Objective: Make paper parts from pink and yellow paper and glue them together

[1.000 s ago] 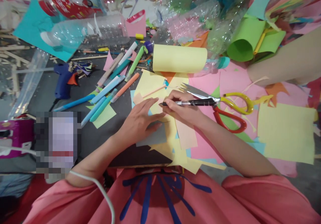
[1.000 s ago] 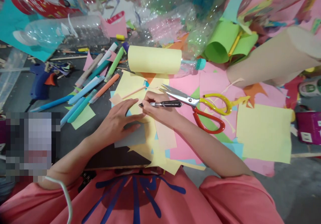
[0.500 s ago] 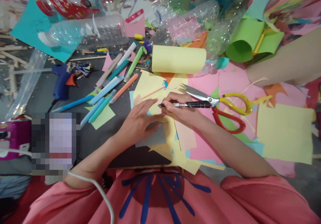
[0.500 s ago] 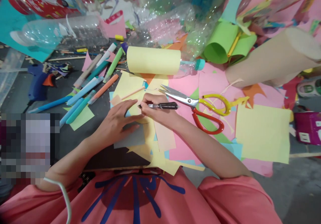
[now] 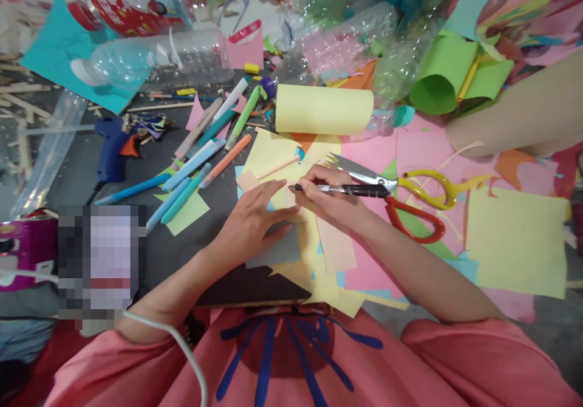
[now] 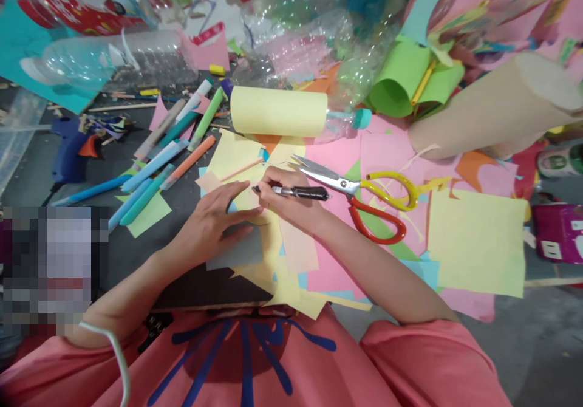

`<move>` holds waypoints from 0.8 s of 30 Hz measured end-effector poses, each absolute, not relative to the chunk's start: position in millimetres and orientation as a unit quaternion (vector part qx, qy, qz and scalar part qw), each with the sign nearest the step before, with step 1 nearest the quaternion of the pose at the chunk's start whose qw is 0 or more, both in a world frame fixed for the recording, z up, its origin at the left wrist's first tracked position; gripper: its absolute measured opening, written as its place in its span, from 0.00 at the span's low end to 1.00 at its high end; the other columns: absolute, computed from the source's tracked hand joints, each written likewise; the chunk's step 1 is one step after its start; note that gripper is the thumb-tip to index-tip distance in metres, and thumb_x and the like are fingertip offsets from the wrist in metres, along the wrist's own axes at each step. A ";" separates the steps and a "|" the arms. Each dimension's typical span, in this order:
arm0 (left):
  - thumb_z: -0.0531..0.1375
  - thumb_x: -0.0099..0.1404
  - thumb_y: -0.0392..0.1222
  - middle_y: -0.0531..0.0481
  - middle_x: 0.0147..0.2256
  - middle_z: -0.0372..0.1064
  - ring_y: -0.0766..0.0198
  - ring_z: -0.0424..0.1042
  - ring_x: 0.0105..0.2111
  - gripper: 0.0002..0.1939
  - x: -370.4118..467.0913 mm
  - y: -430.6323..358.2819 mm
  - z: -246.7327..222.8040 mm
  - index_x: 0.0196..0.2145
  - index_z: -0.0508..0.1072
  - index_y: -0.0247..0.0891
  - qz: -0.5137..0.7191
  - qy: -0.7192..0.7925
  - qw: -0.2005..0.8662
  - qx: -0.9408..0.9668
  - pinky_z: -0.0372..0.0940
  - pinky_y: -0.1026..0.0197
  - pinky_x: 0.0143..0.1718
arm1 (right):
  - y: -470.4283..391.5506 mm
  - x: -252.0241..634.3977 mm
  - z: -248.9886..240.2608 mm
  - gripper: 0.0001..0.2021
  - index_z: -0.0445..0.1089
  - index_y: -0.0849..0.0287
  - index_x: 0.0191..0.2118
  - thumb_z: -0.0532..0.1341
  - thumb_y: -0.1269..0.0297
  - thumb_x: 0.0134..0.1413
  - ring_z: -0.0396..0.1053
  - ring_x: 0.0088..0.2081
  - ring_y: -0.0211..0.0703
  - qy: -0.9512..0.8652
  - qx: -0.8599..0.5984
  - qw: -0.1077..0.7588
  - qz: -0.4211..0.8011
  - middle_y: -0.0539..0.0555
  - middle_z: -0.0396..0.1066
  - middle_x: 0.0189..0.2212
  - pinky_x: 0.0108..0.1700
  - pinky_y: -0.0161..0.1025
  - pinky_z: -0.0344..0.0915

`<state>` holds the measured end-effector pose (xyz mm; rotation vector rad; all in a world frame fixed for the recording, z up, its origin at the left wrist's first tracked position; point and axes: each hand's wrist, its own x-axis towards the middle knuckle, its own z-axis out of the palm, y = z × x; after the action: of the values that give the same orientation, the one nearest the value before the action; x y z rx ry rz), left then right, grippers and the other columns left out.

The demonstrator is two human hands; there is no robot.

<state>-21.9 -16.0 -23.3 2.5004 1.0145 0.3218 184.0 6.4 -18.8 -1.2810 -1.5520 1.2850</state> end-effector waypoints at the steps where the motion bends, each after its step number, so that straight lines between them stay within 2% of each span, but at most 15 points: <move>1: 0.55 0.72 0.44 0.35 0.63 0.60 0.43 0.61 0.64 0.15 -22.1 -16.1 -23.2 0.51 0.78 0.44 0.115 0.366 0.211 0.899 0.62 0.40 0.61 | 6.4 184.0 -18.3 0.11 0.61 0.55 0.21 0.57 0.69 0.54 0.65 0.23 0.37 -0.605 -0.498 0.361 0.506 0.47 0.69 0.19 0.30 0.37 0.61; 6: 0.56 0.71 0.44 0.38 0.64 0.59 0.45 0.60 0.64 0.15 -21.5 -16.5 -21.7 0.52 0.77 0.45 0.112 0.372 0.219 0.895 0.60 0.43 0.63 | 5.5 183.2 -14.7 0.10 0.63 0.56 0.22 0.57 0.69 0.53 0.67 0.26 0.37 -0.606 -0.492 0.323 0.535 0.47 0.71 0.21 0.31 0.37 0.62; 12: 0.56 0.72 0.44 0.38 0.64 0.60 0.45 0.61 0.64 0.15 -21.5 -16.7 -23.3 0.52 0.77 0.46 0.118 0.371 0.210 0.897 0.61 0.41 0.61 | 5.9 183.9 -17.8 0.12 0.60 0.55 0.21 0.57 0.69 0.55 0.62 0.24 0.36 -0.624 -0.494 0.390 0.463 0.46 0.66 0.19 0.29 0.37 0.59; 18: 0.55 0.72 0.44 0.37 0.64 0.59 0.44 0.60 0.64 0.16 -21.4 -16.6 -23.5 0.52 0.77 0.46 0.108 0.373 0.214 0.896 0.61 0.39 0.61 | 4.4 182.9 -16.2 0.10 0.63 0.55 0.22 0.56 0.68 0.55 0.65 0.24 0.36 -0.625 -0.491 0.328 0.510 0.47 0.69 0.20 0.30 0.38 0.60; 24: 0.56 0.71 0.45 0.38 0.64 0.60 0.45 0.60 0.64 0.16 -21.6 -17.1 -24.2 0.53 0.76 0.48 0.109 0.374 0.210 0.897 0.62 0.40 0.61 | 6.4 185.4 -18.8 0.13 0.58 0.54 0.21 0.57 0.66 0.55 0.61 0.25 0.37 -0.632 -0.516 0.390 0.427 0.47 0.64 0.20 0.30 0.38 0.58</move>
<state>-21.6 -17.1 -24.2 2.4941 1.0390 0.3021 185.4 6.4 -18.8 -1.3122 -1.6063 1.0858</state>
